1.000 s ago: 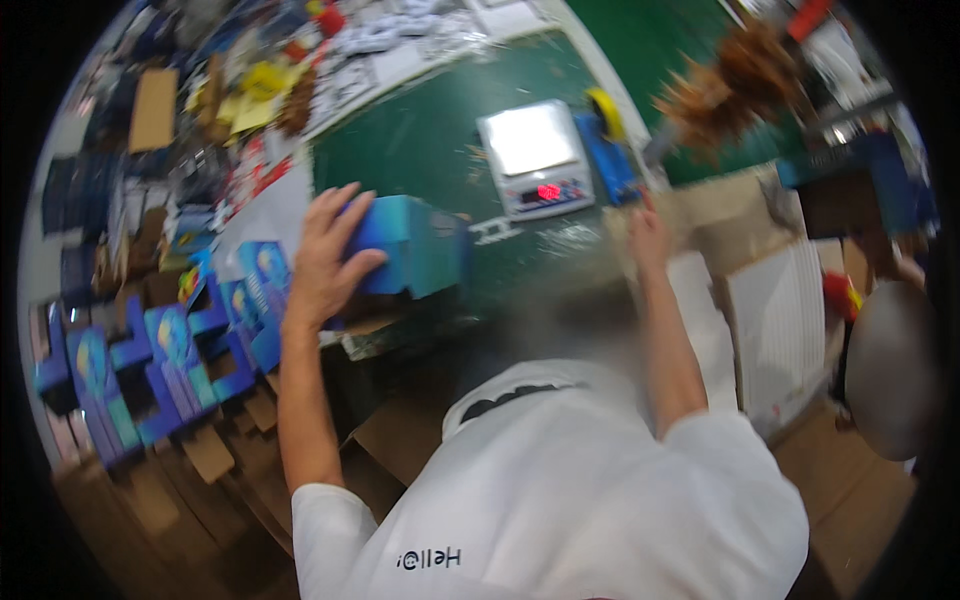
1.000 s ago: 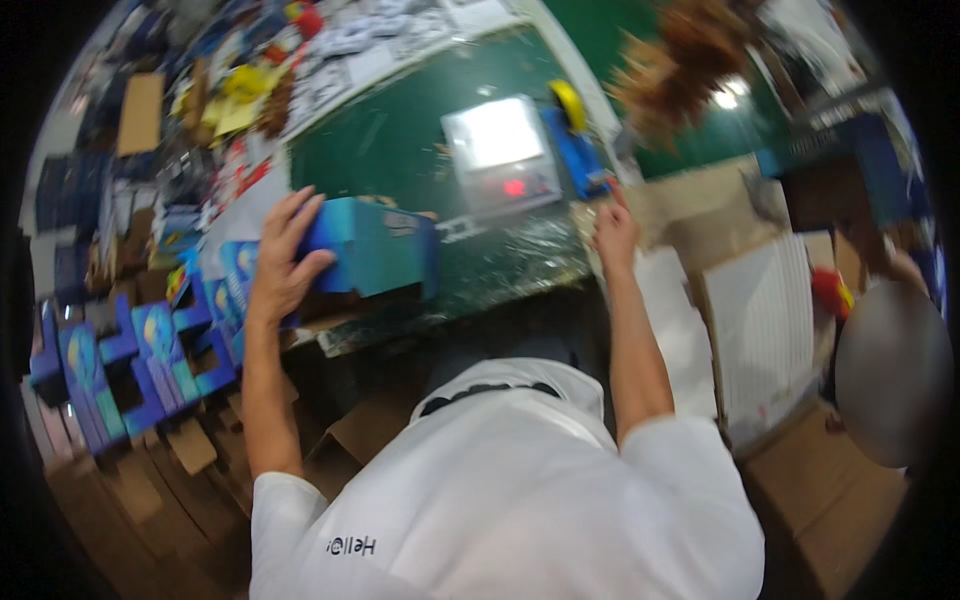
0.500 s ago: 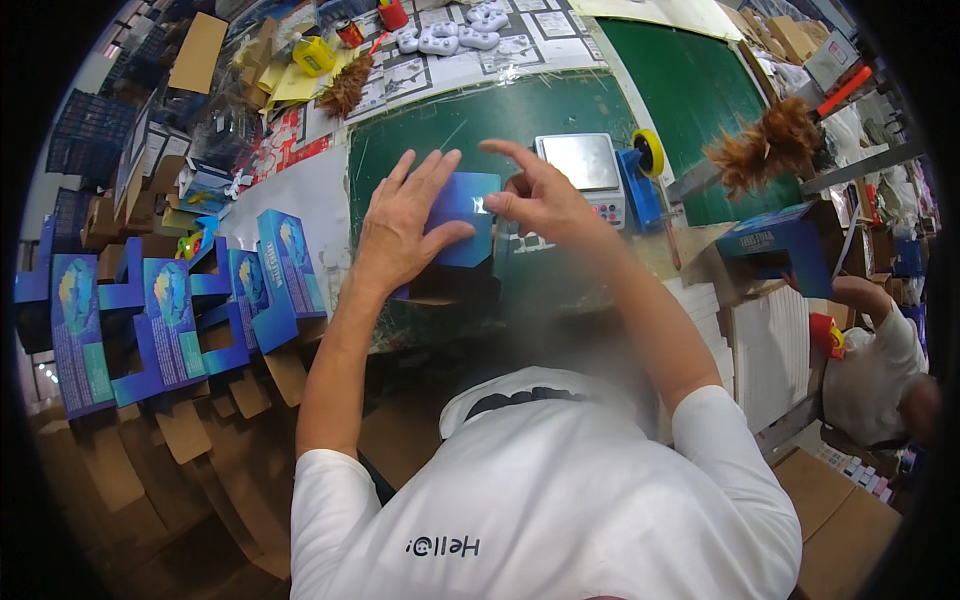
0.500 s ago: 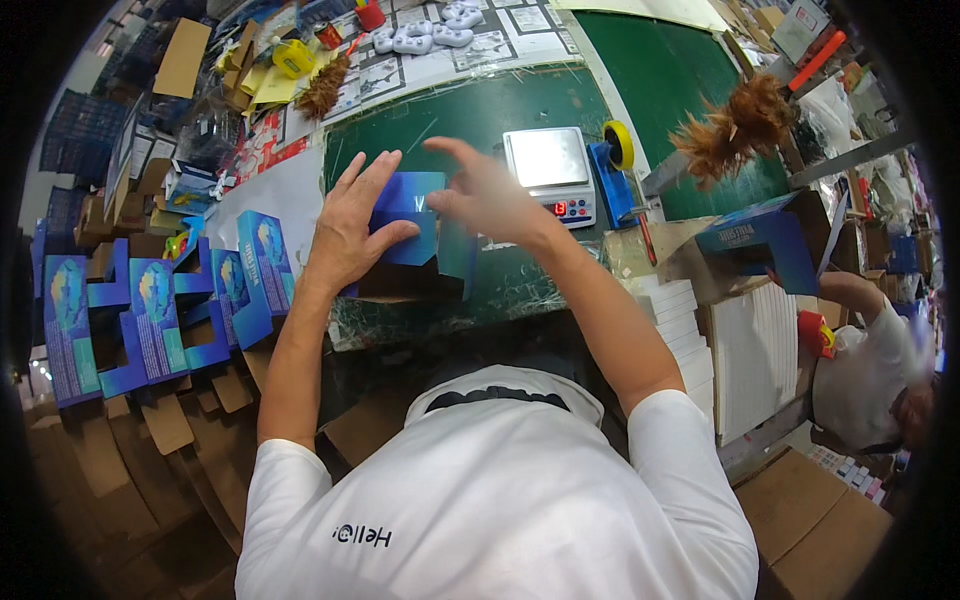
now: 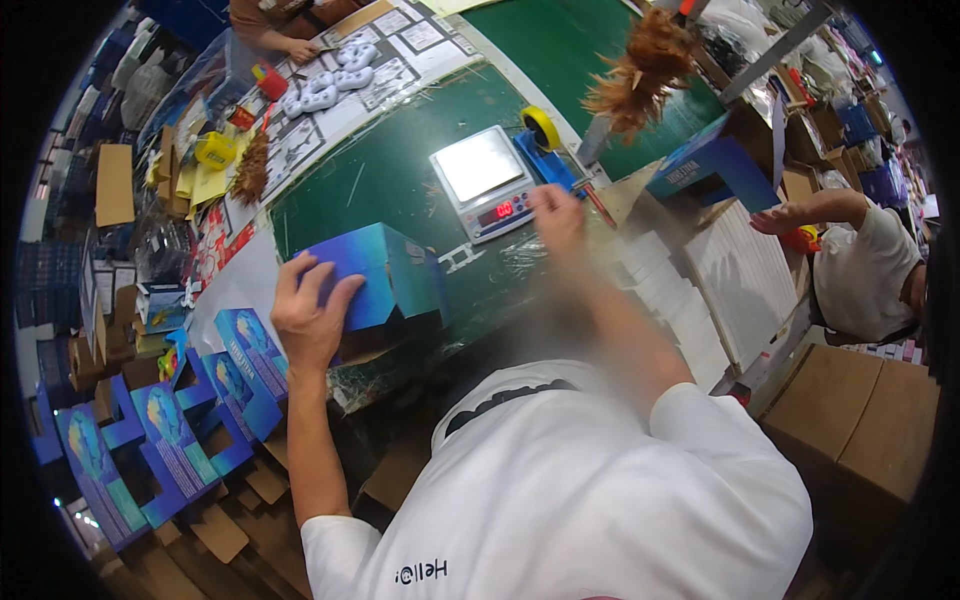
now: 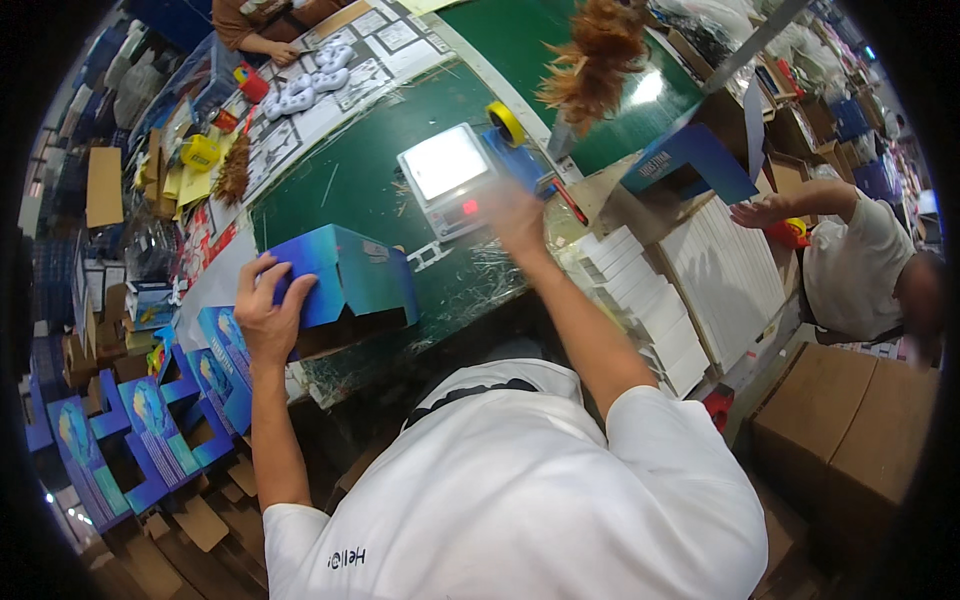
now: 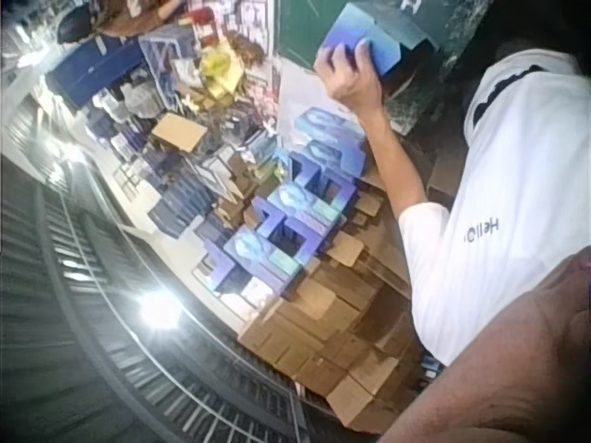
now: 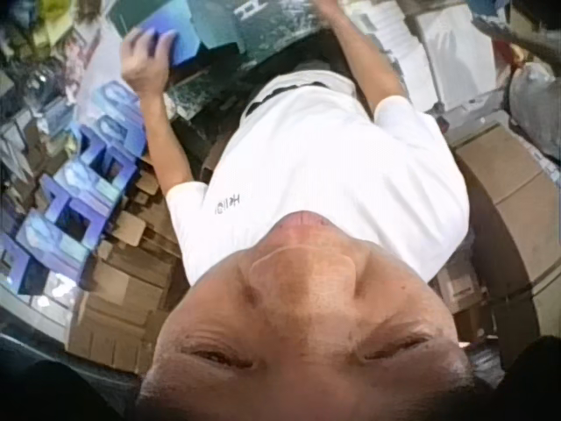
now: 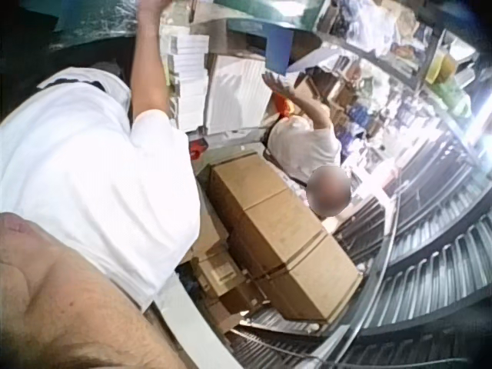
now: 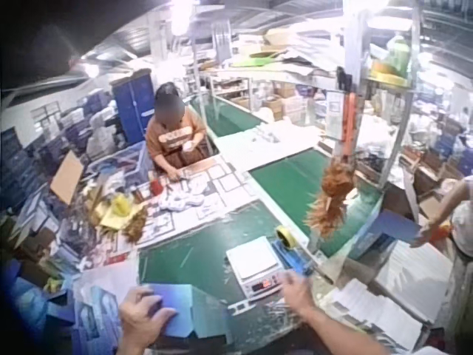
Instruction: The person assembles blue cardboard boxes at a workbench, folds the flaps, and places white rectangular items inside. The person uses a digital scale to weigh items and a tape dispenser to seal the boxes, then stacks the finished boxes.
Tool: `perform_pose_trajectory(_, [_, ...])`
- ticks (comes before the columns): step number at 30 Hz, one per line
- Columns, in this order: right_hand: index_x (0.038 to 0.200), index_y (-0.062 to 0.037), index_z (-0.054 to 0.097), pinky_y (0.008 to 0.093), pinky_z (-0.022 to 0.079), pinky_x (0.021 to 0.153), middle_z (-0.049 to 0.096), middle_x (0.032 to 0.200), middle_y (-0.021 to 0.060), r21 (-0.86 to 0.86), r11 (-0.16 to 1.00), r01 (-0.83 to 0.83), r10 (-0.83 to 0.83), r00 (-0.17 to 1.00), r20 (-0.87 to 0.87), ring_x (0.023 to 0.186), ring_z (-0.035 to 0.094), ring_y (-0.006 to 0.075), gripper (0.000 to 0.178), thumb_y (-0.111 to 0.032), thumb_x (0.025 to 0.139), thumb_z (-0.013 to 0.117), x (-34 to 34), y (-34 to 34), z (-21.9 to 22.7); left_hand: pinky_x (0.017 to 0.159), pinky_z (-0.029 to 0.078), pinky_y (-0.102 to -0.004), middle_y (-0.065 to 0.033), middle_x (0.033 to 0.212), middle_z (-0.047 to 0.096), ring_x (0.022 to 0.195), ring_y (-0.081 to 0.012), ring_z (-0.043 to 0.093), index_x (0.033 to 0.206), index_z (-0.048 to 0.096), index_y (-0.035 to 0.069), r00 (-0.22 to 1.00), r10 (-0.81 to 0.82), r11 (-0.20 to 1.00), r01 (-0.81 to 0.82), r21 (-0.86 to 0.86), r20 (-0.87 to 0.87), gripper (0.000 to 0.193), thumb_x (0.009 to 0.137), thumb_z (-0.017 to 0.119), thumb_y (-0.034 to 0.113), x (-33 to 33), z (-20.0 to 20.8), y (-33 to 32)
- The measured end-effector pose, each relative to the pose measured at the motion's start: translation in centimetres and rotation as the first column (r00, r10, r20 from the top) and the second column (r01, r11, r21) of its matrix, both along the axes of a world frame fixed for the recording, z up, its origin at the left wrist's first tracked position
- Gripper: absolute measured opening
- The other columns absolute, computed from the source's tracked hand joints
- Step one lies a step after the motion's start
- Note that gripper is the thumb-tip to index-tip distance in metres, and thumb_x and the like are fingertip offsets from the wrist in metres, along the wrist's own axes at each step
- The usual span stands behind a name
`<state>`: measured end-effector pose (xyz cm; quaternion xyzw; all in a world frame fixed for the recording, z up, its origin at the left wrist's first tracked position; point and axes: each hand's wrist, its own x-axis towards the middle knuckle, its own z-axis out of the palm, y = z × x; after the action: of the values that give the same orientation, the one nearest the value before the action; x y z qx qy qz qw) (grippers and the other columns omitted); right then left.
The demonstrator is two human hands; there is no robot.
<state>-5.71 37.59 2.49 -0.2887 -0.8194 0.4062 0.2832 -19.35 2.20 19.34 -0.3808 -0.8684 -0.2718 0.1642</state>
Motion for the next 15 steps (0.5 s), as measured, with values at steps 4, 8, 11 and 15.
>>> perform_pose_trajectory(4, [0.106,-0.0048,0.08,0.0498,0.057,0.085,0.078,0.105,0.0213,0.146,0.953,0.268,-0.288,0.947,0.143,0.097,0.075,0.0387,0.04,-0.041,0.106,0.063,1.6,10.3,-2.8,0.103,0.057,-0.044,-0.0191,0.124,0.074,0.123,-0.0375,0.073,0.116,0.08,-0.001,0.988,0.019,0.999,-0.013,-0.042,0.15,0.019,0.101,0.078,0.009,0.1,0.5,-0.8])
perform_pose_trajectory(8, [0.104,-0.0025,0.081,0.0437,0.058,0.083,0.079,0.097,0.0217,-0.144,0.985,0.099,-0.042,0.933,0.357,0.092,0.077,0.0363,0.04,-0.041,0.101,0.072,-0.3,15.1,-4.8,0.119,0.047,-0.0429,-0.0139,0.147,0.068,0.142,-0.0355,0.063,0.133,0.075,-0.003,0.934,0.042,0.998,-0.023,-0.057,0.354,0.03,0.106,0.063,0.0,1.0,0.9,-2.3])
perform_pose_trajectory(11, [0.1,-0.0008,0.081,0.0406,0.058,0.081,0.079,0.092,0.0169,-0.256,0.966,0.029,0.051,0.953,0.3,0.087,0.076,0.0294,0.038,-0.038,0.1,0.073,-0.5,15.4,-4.2,0.117,0.05,-0.0401,-0.0144,0.156,0.063,0.138,-0.0299,0.065,0.148,0.066,-0.002,0.872,0.103,0.991,-0.133,0.028,0.479,0.039,0.11,0.062,0.004,2.5,-0.1,-3.5])
perform_pose_trajectory(15, [0.102,-0.0032,0.081,0.0442,0.057,0.082,0.079,0.091,0.0168,-0.009,1.0,0.012,-0.01,0.975,0.221,0.088,0.075,0.0355,0.036,-0.038,0.101,0.072,1.6,14.3,-2.7,0.103,0.057,-0.0339,-0.0158,0.146,0.066,0.125,-0.0193,0.067,0.152,0.06,-0.003,0.662,0.219,0.797,-0.546,0.26,0.717,0.044,0.112,0.068,0.016,4.1,-3.2,-4.4])
